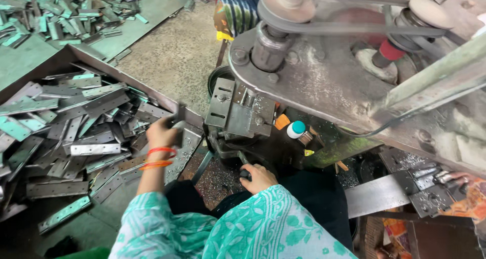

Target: The person operates a manual press machine to process metal brackets. They pick brackets from a bin, place them into the machine's die, and pull a lever to activate the press. The processed brackets are then removed and placed into a collection bin.

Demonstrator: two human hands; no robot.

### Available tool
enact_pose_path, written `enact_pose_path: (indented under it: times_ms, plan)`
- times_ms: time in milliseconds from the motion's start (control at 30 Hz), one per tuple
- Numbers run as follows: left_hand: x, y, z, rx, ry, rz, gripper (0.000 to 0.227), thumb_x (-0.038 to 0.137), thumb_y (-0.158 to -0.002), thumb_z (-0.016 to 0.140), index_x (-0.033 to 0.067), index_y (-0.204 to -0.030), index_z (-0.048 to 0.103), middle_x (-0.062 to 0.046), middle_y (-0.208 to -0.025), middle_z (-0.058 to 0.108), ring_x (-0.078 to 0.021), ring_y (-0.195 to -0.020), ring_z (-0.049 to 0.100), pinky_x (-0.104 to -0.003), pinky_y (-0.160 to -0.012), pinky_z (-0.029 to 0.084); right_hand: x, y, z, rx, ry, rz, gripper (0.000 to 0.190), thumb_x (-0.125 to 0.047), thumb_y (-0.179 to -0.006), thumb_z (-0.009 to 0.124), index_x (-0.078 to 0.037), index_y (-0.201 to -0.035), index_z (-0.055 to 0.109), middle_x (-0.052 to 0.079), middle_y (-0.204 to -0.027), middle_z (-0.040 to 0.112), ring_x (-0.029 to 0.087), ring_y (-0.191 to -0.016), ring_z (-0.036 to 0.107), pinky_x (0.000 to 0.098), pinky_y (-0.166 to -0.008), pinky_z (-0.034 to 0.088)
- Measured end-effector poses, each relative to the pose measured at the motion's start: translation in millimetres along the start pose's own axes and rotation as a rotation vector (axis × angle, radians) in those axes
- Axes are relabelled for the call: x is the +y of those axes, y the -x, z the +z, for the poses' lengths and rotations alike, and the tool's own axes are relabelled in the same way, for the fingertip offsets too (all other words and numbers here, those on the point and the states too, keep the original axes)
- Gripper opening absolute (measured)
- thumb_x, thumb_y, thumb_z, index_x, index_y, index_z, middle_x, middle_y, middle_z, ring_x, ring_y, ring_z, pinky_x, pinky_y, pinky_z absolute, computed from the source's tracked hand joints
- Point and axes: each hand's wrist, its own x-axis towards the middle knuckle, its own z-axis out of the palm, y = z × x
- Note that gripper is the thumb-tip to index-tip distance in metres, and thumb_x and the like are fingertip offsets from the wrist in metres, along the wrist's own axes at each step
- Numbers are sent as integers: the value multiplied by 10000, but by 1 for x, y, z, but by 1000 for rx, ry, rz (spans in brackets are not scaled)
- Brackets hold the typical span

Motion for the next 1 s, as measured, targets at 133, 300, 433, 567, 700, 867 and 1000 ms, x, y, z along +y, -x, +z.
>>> enact_pose_path:
  times_ms: [133, 300, 433, 567, 700, 867, 1000]
  plan:
    - [95, 44, 70, -230, -426, 443, 507, 349, -841, 781, 175, -1308, 690, -121, -1337, 645, -293, -1255, 587, -553, -1106, 409, 3, -1, 2, 7, 18, -40, 387, -367, -843, 723, -217, -1197, 680, 123, -1117, 686, 357, -1098, 645, 476, -915, 525]
    - [127, 89, 97, -503, -980, 687, 769, 466, -797, 735, 212, -1478, 484, -88, -1564, 369, -329, -1478, 240, -729, -1147, -27, 4, -3, 2, -5, -25, -29, 401, -358, -852, 703, -201, -1220, 678, 127, -1134, 686, 363, -1105, 645, 478, -924, 527]
    - [123, 80, 103, -486, -1047, 747, 719, 392, -812, 729, 212, -1474, 514, -77, -1547, 420, -301, -1485, 283, -742, -1167, -29, 2, -2, 0, -11, 13, -59, 429, -345, -839, 711, -182, -1234, 670, 140, -1129, 678, 369, -1113, 639, 483, -922, 525]
    - [121, 60, 119, -471, -935, 744, 735, 371, -791, 764, 201, -1470, 540, -77, -1540, 455, -277, -1471, 334, -727, -1201, 10, -3, -1, -3, -62, 37, -4, 458, -361, -850, 712, -185, -1269, 653, 144, -1158, 657, 370, -1114, 637, 478, -925, 527]
    - [119, 46, 128, -448, -851, 744, 735, 364, -775, 781, 218, -1455, 542, -68, -1540, 459, -283, -1473, 333, -709, -1206, 35, 3, -3, 0, -65, 34, 8, 490, -330, -816, 721, -192, -1281, 650, 138, -1176, 657, 370, -1112, 644, 480, -927, 529]
    - [115, 39, 128, -527, -840, 736, 796, 404, -782, 777, 207, -1496, 483, -83, -1555, 424, -291, -1482, 297, -684, -1210, 44, 21, 4, 39, -82, 93, 77, 595, -293, -806, 774, -210, -1360, 574, 172, -1381, 552, 429, -1120, 639, 501, -960, 529]
    - [113, 39, 118, -383, -848, 856, 718, 293, -798, 702, 190, -1484, 515, -88, -1560, 431, -293, -1468, 307, -688, -1181, 67, 36, 13, 77, -28, -4, 89, 656, -225, -776, 797, -261, -1387, 560, 170, -1501, 444, 439, -1139, 634, 509, -988, 507]
